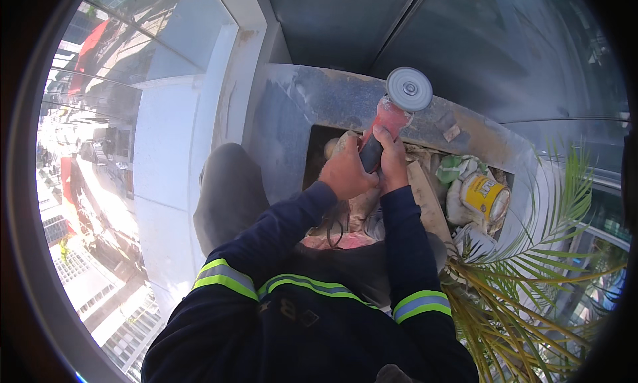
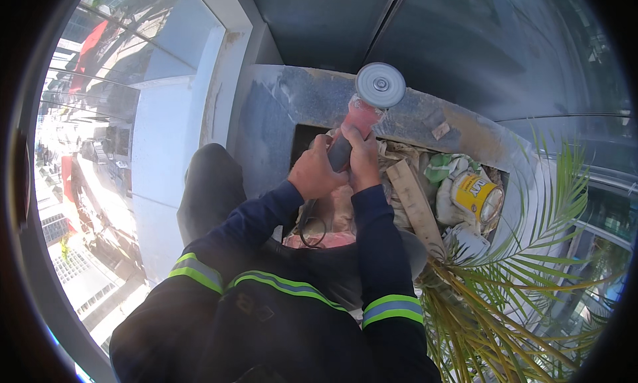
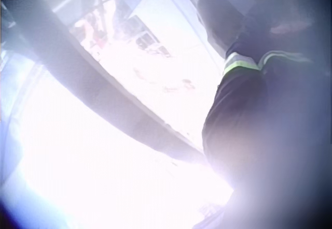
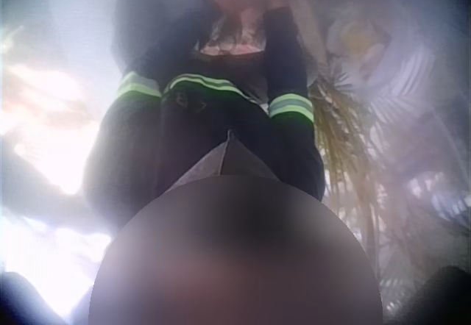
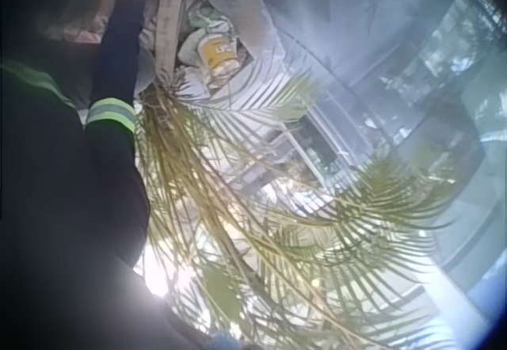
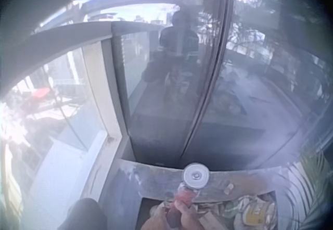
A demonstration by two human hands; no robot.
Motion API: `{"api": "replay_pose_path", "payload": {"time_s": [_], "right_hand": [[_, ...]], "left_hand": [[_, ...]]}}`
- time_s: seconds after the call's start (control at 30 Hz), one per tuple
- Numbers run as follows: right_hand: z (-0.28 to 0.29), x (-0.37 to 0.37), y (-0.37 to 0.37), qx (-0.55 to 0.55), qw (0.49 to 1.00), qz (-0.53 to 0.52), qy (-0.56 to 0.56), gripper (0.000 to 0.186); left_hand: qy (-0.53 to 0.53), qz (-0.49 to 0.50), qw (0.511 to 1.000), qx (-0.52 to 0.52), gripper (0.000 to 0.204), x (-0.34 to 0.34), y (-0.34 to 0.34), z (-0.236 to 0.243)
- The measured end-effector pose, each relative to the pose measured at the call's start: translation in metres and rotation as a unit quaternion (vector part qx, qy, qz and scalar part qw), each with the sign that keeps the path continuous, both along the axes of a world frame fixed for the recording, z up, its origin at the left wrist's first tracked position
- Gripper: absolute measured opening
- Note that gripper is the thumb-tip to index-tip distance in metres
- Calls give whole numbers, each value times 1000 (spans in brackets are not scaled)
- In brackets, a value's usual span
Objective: The person uses a handheld angle grinder to grind a metal surface. They hold the tool with both hands and move it across the surface, generating sparks and dust. The person adjusts their position slightly while continuing to grind.
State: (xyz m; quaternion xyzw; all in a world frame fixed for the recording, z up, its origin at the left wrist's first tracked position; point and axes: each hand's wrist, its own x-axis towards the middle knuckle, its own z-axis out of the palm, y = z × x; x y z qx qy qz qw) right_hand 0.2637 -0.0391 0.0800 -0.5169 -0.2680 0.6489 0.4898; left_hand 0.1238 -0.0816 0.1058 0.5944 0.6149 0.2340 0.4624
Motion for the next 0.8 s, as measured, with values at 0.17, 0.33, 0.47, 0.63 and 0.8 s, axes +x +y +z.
{"api": "replay_pose_path", "payload": {"time_s": [0.17, 0.33, 0.47, 0.63, 0.8], "right_hand": [[-20, -4, 7, -7, 994, -98, -50, 48], [-30, 12, 13, 13, 992, -100, -79, 56], [-21, 14, 5, -45, 991, -46, 118, 53], [-8, 3, -5, -36, 965, 4, 259, 63], [-10, -3, -6, -37, 976, 27, 212, 64]], "left_hand": [[199, -89, 966, 137, 102, 10, -12, -10], [83, -87, 991, 64, 104, 9, -2, -20], [-58, -61, 996, 24, 109, -7, 3, -18], [-163, -55, 985, -4, 107, -23, 0, -28], [-291, -56, 948, -119, 103, -36, -7, -43]]}}
